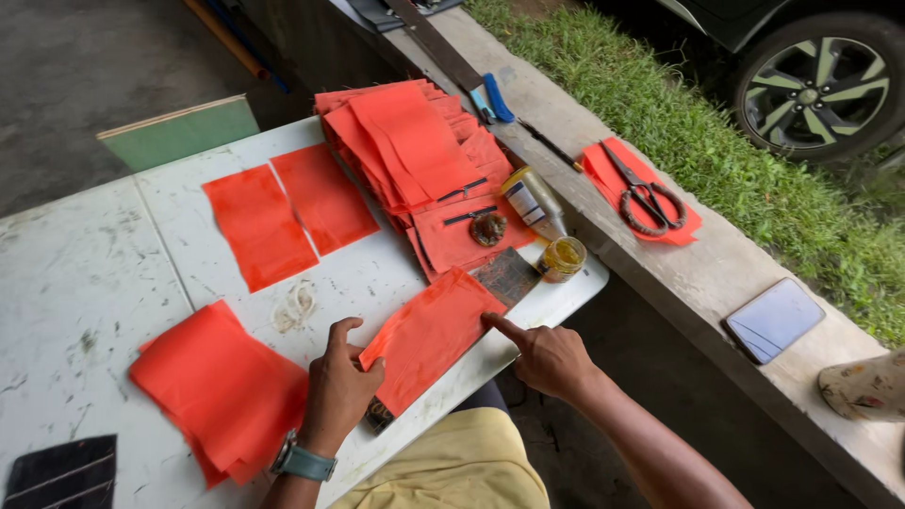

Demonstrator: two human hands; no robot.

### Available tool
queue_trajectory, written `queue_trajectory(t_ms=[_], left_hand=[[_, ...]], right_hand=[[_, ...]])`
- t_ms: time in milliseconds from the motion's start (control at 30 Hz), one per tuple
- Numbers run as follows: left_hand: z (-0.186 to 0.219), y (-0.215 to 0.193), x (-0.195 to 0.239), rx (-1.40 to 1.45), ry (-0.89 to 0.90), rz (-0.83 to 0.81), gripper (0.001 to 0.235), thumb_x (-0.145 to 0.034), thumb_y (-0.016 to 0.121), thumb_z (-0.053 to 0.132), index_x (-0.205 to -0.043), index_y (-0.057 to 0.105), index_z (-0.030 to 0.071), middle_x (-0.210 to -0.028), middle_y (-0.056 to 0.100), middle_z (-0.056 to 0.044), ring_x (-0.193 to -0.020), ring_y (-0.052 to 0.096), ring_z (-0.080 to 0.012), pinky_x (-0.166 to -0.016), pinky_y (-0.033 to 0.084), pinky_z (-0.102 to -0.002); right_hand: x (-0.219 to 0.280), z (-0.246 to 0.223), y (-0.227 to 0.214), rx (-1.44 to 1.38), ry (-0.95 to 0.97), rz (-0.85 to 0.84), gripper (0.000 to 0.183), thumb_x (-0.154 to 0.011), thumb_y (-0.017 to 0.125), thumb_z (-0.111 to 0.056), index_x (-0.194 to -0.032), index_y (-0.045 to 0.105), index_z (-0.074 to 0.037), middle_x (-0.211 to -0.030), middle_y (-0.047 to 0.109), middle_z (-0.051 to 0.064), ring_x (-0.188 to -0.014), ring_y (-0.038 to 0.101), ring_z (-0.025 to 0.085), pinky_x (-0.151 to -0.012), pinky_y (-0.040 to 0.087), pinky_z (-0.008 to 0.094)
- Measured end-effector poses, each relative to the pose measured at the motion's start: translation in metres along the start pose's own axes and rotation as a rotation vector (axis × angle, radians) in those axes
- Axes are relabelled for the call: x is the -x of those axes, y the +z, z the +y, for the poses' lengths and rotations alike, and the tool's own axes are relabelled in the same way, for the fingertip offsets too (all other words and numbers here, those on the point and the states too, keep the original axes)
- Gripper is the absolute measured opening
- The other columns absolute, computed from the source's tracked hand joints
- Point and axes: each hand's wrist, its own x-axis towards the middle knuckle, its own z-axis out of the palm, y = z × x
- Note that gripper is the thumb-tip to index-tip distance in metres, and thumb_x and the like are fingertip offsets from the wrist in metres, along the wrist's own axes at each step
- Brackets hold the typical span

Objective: The person repeatedly rubs rectangular pieces of orange fabric against a textured block on a table. They handle the fabric one at a time, moving finished pieces aside and picking up new ones from a stack.

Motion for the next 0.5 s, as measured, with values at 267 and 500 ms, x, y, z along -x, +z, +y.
queue_trajectory(t_ms=[267,500], left_hand=[[0.016,-0.003,-0.014,-0.078,-0.063,-0.095,0.077,-0.076,0.08,0.022,-0.142,0.042,0.012,-0.087,0.078,-0.015,-0.08,0.077,-0.0322,-0.074,0.061,-0.043],[0.03,-0.01,-0.091,-0.248,-0.1,-0.416,0.107,-0.065,0.09,0.049,-0.148,0.032,0.015,-0.091,0.081,-0.014,-0.096,0.077,-0.0297,-0.088,0.059,-0.039]], right_hand=[[0.011,0.042,-0.039,-0.131,-0.171,0.486,0.067,-0.066,0.08,-0.031,-0.13,0.061,-0.026,-0.115,0.067,0.013,-0.089,0.068,0.035,-0.071,0.057,0.046],[-0.052,0.15,-0.081,-0.039,0.018,0.163,0.083,-0.06,0.085,-0.016,-0.137,0.06,-0.035,-0.136,0.05,0.005,-0.125,0.049,0.032,-0.107,0.044,0.041]])
